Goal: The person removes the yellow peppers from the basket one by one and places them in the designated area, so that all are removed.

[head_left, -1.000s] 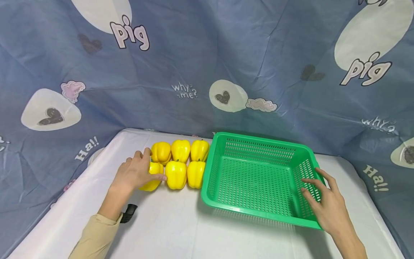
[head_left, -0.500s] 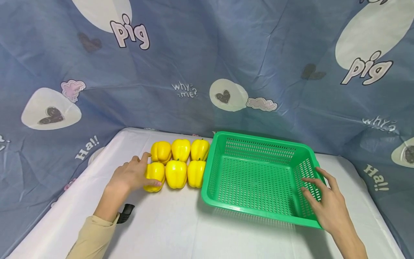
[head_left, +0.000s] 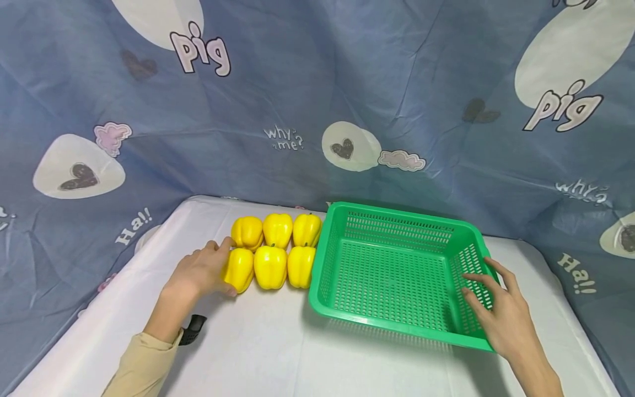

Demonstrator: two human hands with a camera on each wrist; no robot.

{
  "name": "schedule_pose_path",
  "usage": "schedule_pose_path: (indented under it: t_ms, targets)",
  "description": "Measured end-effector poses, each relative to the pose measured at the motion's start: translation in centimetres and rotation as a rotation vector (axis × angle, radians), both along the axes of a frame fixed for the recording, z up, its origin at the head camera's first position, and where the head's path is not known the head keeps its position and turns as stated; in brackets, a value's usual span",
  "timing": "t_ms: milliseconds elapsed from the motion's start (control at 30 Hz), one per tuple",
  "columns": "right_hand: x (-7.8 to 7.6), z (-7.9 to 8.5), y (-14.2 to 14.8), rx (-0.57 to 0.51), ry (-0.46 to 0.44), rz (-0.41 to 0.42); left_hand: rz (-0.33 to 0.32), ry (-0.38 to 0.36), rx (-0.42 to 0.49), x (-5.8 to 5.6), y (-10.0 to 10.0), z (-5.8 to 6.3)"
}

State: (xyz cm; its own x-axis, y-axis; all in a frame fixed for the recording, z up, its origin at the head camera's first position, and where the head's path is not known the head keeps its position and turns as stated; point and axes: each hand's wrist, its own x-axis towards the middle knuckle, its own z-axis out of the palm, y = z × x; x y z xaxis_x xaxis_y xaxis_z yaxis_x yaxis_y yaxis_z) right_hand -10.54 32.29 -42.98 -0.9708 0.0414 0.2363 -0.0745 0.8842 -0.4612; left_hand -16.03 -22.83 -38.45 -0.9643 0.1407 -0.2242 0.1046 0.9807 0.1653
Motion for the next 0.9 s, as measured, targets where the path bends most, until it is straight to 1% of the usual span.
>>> schedule_pose_path:
  t_ms: [167, 400, 600, 667, 733, 900]
  targets:
    - [0.0, -0.1, 0.1, 0.0, 0.002, 0.004, -0.008, 0.012, 0.006, 0.0, 0.1, -0.1]
    - [0.1, 0.0, 0.0, -0.008, 0.009, 0.008, -0.009, 0.0, 0.004, 0.2, 0.0, -0.1]
    - [0.1, -0.1, 0.0, -0.007, 0.001, 0.008, 0.016, 0.005, 0.028, 0.4, -0.2, 0.2]
    - [0.0, -0.1, 0.0, -0.007, -0.003, 0.007, 0.022, 0.028, 0.047, 0.5, -0.4, 0.4]
    - [0.0, -0.1, 0.0, -0.005, -0.004, 0.008, 0.017, 0.066, 0.074, 0.5, -0.5, 0.5]
    - [-0.1, -0.1, 0.2, 0.0, 0.011, 0.02, -0.041, 0.217, 0.122, 0.4, -1.2, 0.8]
